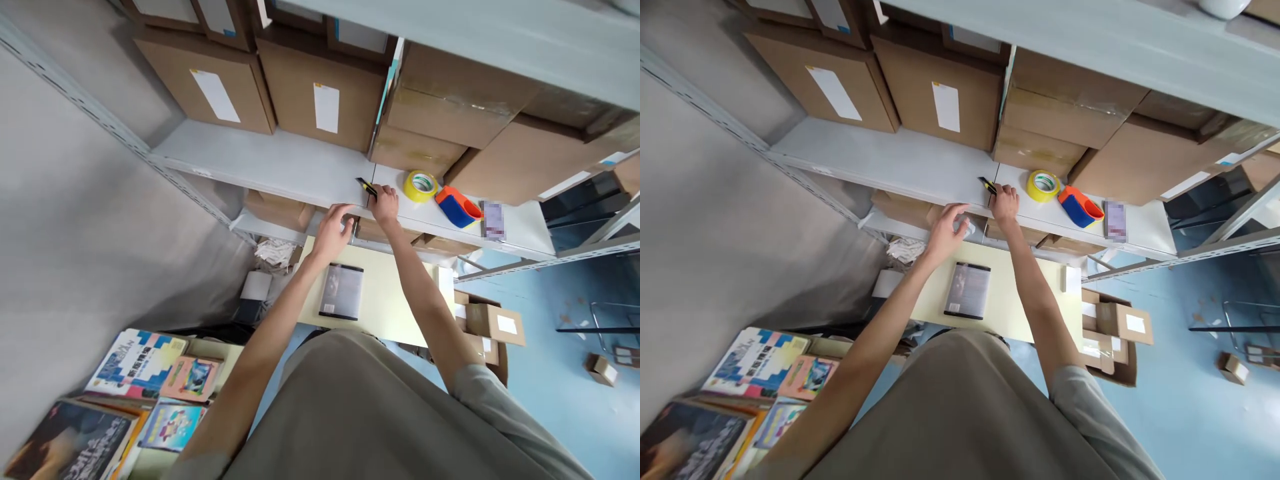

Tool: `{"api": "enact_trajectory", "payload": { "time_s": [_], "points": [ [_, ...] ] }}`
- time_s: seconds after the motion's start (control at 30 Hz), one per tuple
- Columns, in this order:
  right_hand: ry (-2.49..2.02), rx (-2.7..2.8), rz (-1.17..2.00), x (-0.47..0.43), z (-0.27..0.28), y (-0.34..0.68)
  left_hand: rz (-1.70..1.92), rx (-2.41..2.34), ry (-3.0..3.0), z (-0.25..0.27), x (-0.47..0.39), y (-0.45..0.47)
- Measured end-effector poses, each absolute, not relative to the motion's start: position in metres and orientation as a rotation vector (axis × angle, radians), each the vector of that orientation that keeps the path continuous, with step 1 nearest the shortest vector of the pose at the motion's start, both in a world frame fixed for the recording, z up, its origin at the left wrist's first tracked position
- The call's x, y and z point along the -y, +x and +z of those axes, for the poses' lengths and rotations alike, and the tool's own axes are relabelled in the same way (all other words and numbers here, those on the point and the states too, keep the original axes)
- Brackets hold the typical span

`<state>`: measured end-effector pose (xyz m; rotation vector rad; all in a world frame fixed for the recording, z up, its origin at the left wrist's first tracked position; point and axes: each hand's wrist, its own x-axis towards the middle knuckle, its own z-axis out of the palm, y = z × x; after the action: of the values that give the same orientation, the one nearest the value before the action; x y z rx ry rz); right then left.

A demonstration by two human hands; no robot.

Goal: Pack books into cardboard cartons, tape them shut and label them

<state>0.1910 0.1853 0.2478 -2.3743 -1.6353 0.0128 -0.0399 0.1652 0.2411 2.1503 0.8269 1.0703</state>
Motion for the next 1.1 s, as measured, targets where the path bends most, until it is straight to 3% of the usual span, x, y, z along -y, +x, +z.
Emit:
{"api": "enact_trajectory", "payload": {
  "time_s": [0.1,0.27,0.5,0.77,0.93,1.1],
  "points": [
    [-2.31,1.644,-0.019,-0.171,0.231,0.201,0.966,-0.893,2.139,0.202,-0.162,-0.058],
    [-2.084,1.66,-0.059,-0.102,0.179,0.196,0.514,-1.149,2.069,0.086,-0.137,-0.1],
    [-2.134,1.502,0.247,0.032,0.087,0.136,0.081,-1.24,2.138,-0.034,-0.067,-0.155],
    [-2.341,1.19,0.685,0.102,0.032,0.075,-0.135,-1.08,2.188,-0.069,-0.058,-0.161],
    [-2.319,1.204,1.06,0.076,0.018,0.036,-0.221,-0.978,2.224,-0.068,-0.072,-0.168],
    [-2.263,1.281,1.185,0.023,0.006,0.015,-0.213,-0.907,2.307,-0.063,-0.101,-0.172]
  ]
}}
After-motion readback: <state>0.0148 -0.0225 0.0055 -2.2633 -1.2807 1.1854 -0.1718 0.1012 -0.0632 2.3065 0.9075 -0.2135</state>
